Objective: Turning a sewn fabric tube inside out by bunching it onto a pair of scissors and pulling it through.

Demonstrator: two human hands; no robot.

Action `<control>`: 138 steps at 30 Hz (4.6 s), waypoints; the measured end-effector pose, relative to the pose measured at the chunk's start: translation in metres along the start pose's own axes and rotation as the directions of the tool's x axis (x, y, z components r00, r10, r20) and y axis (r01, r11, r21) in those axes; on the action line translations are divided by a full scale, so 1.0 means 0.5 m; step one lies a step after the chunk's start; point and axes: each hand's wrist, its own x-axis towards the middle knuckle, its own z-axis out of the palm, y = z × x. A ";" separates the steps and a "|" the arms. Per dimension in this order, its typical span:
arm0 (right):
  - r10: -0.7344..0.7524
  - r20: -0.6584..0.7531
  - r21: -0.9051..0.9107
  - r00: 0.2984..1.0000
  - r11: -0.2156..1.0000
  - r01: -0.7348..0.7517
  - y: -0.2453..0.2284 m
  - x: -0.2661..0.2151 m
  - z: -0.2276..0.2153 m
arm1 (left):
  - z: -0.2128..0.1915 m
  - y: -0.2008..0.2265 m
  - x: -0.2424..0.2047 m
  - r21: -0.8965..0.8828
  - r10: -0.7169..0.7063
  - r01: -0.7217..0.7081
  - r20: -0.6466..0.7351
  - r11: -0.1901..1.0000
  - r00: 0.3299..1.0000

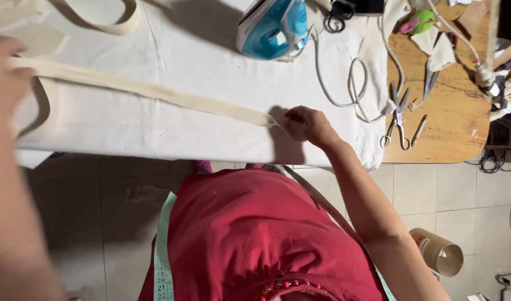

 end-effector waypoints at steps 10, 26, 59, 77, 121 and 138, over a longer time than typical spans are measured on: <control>-0.379 -0.547 -0.211 0.747 0.925 0.315 0.110 0.020 0.056 | 0.460 0.590 -0.008 -0.097 0.434 -0.431 0.008 0.897 0.901; -0.426 -0.627 -0.290 0.652 0.905 0.312 0.132 -0.023 0.083 | 0.548 0.609 0.018 -0.132 0.305 -0.279 0.544 0.951 0.782; 0.184 -0.764 -0.301 0.619 0.746 -0.594 0.525 -0.102 -0.217 | 0.566 0.617 0.013 -0.210 0.208 -0.127 0.428 0.969 0.880; 0.301 -0.091 0.167 0.949 0.944 -0.284 0.101 -0.286 -0.132 | 0.594 0.603 0.000 -0.435 0.093 0.078 0.360 0.897 0.928; 0.312 -0.714 0.140 0.627 0.941 -0.309 0.361 -0.133 -0.137 | 0.544 0.560 0.012 0.007 0.210 -0.217 0.212 0.976 0.954; -0.537 -0.434 -0.407 0.724 0.833 0.374 0.057 -0.010 0.107 | 0.402 0.469 0.049 0.204 0.170 -0.258 0.369 0.945 0.914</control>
